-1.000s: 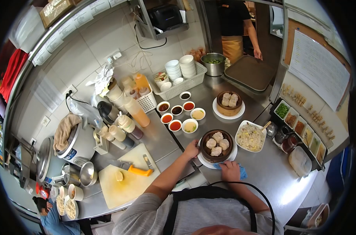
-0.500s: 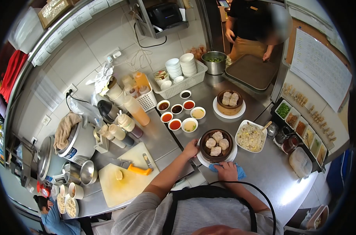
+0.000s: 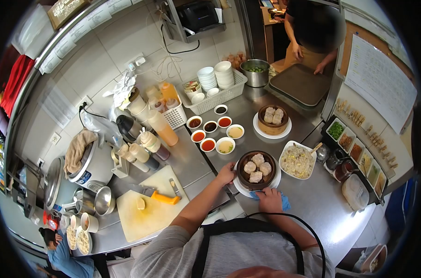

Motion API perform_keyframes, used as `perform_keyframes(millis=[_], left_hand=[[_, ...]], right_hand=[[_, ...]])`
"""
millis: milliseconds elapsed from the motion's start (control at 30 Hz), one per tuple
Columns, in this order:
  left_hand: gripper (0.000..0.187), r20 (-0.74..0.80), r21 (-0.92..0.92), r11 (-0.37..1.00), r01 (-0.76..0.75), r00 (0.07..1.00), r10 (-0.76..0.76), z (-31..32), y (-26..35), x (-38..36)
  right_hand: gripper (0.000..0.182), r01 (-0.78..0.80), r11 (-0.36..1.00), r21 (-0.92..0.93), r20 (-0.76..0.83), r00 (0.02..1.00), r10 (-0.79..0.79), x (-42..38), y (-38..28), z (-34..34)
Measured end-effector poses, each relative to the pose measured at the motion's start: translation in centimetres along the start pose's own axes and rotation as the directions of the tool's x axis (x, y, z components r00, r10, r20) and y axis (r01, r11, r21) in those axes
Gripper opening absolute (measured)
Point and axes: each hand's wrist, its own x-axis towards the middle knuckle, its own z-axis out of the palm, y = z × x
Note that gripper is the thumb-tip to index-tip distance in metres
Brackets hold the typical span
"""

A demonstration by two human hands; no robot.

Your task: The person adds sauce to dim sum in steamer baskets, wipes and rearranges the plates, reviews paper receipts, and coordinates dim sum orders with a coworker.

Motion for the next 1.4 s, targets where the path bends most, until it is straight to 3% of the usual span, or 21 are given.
perform_keyframes(millis=[300, 400, 600, 700, 1000, 1200, 1267, 1367, 1400], left_hand=[[0.041, 0.032, 0.002, 1.0, 0.01, 0.999, -0.01, -0.1, 0.0, -0.1], [0.038, -0.005, -0.018, 1.0, -0.012, 1.0, 0.012, 0.0, -0.2, -0.2], [0.035, -0.007, -0.032, 0.999, 0.006, 1.0, -0.007, -0.1, -0.5, -0.2], [0.034, -0.005, -0.062, 0.998, -0.002, 1.0, 0.002, -0.1, -1.2, 0.4], [0.032, -0.001, -0.14, 0.99, -0.004, 1.0, 0.004, -0.1, -1.1, 0.2], [0.039, -0.002, -0.123, 0.992, -0.021, 1.0, 0.021, -0.2, -1.3, 0.5], [0.037, -0.015, -0.1, 0.994, -0.05, 0.999, 0.048, -0.1, -1.7, 0.5], [0.031, -0.044, -0.1, 0.995, -0.03, 0.999, 0.026, 0.1, -2.4, 1.1], [0.031, -0.031, -0.117, 0.993, -0.029, 0.999, 0.025, 0.1, -2.6, 1.2]], right_hand=[[0.021, -0.086, 0.994, -0.072, 0.14, 0.985, 0.096, 0.2, 0.9, -1.4], [0.024, -0.127, 0.991, -0.047, 0.063, 0.99, 0.13, -0.4, 1.7, -1.6], [0.018, -0.435, 0.894, -0.107, 0.137, 0.884, 0.447, -3.2, 4.7, -5.1], [0.019, -0.487, 0.859, -0.156, 0.082, 0.861, 0.502, -5.0, 6.3, -6.0], [0.018, -0.388, 0.917, -0.094, -0.044, 0.922, 0.386, -5.9, 8.0, -5.8], [0.018, -0.528, 0.833, -0.165, 0.018, 0.843, 0.538, -6.6, 9.9, -6.8], [0.021, -0.584, 0.776, -0.24, 0.181, 0.758, 0.626, -6.6, 10.3, -9.0], [0.033, -0.538, 0.758, -0.368, 0.468, 0.597, 0.652, -5.7, 10.4, -13.4], [0.032, -0.504, 0.779, -0.372, 0.513, 0.588, 0.625, -5.7, 10.9, -14.3]])
